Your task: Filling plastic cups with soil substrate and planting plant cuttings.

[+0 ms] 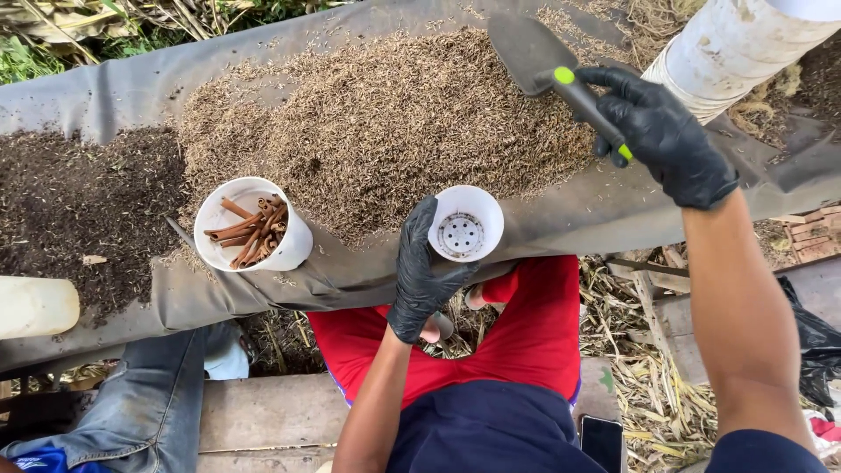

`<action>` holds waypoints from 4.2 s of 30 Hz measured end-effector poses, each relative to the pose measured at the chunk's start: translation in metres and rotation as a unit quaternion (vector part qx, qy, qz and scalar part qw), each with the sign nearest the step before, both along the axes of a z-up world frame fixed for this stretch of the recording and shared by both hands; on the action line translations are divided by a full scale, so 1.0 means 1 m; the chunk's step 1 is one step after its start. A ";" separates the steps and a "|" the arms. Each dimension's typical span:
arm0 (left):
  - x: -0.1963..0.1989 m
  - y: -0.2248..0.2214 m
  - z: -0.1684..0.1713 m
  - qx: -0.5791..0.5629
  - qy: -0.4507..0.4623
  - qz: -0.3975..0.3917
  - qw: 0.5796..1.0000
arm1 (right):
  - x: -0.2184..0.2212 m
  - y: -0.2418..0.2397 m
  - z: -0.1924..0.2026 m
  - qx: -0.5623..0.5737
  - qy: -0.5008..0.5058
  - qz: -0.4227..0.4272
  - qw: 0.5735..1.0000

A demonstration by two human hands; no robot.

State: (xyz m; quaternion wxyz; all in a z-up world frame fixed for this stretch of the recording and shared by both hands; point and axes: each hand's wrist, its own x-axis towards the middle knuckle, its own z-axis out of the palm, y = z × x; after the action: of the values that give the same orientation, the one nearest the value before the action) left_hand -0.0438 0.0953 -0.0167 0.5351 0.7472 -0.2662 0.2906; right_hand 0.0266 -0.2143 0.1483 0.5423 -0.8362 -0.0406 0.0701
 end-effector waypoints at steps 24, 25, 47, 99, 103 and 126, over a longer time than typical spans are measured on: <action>0.000 0.004 -0.004 -0.003 -0.005 -0.018 1.000 | 0.024 0.097 -0.001 -0.044 0.007 0.107 0.993; -0.001 0.004 -0.004 0.000 -0.009 -0.024 1.000 | 0.021 0.104 0.008 -0.065 0.038 0.091 0.993; -0.004 -0.001 -0.016 -0.032 0.057 -0.021 0.998 | -0.022 0.101 0.056 -0.058 0.062 0.097 0.992; 0.013 -0.033 0.023 0.043 0.102 0.017 0.994 | -0.086 -0.058 -0.016 -0.285 -0.089 -0.008 0.954; 0.021 -0.045 0.040 0.040 0.075 0.038 0.996 | -0.072 -0.063 0.007 -0.228 -0.038 0.004 0.973; 0.085 -0.018 0.060 0.010 0.027 0.152 0.988 | -0.025 0.117 0.159 -0.717 -0.262 0.183 0.619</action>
State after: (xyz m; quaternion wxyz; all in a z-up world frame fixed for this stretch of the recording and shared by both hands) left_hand 0.0408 0.0775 0.0436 0.4840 0.7921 -0.1376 0.3455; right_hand 0.0016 -0.0969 0.3077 -0.2873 -0.9179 -0.2696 -0.0472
